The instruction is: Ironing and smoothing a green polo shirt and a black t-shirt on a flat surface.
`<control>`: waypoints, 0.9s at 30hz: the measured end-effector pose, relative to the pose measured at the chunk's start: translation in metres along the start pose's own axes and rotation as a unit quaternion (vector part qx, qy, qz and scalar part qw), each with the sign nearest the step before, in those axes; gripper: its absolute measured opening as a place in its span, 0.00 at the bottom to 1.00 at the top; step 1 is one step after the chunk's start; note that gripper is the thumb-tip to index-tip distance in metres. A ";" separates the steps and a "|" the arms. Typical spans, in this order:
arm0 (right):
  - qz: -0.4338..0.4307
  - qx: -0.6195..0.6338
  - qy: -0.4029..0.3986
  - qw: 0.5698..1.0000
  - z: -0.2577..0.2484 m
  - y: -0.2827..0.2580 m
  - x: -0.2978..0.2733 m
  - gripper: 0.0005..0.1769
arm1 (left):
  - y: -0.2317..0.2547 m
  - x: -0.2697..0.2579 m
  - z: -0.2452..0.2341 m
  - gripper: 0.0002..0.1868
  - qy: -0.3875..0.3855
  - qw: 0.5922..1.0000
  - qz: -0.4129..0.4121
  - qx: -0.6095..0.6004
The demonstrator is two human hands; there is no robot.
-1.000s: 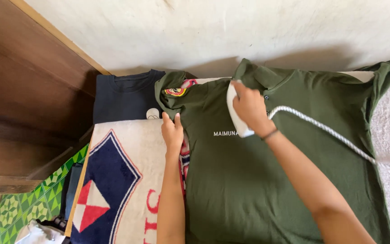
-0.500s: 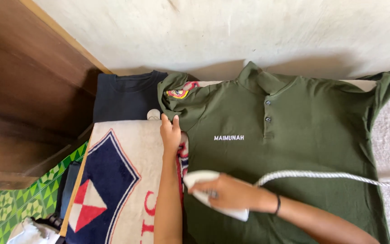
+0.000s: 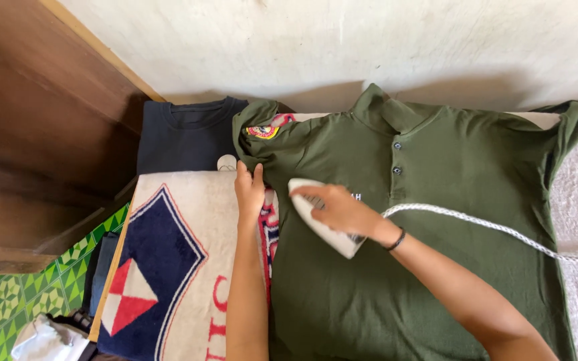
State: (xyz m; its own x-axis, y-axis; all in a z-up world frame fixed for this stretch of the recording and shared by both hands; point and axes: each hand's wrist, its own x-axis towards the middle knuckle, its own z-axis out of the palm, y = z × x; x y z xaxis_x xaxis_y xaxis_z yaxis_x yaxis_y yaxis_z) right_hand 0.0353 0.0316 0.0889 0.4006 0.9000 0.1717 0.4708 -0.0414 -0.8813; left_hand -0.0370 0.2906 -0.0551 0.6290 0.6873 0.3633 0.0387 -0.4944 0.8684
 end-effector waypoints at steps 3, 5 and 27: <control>0.161 0.089 -0.147 0.972 0.009 -0.021 -0.018 0.32 | -0.011 0.003 0.002 0.11 -0.008 1.000 -0.023 0.013; 0.145 0.128 -0.180 0.965 0.028 -0.029 -0.038 0.32 | -0.015 0.002 0.001 0.10 -0.014 1.000 -0.026 0.009; 0.112 0.448 0.058 0.885 0.056 0.042 0.029 0.44 | -0.015 0.019 0.001 0.11 -0.061 0.965 -0.027 -0.253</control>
State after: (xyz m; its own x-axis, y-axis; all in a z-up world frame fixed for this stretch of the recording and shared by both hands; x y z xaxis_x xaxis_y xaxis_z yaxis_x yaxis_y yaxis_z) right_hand 0.0228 0.0802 0.0323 0.5067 0.8604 -0.0541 -0.4221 0.1929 -0.8858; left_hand -0.0250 0.3108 -0.0610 0.7251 0.6208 0.2979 -0.2917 -0.1150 0.9496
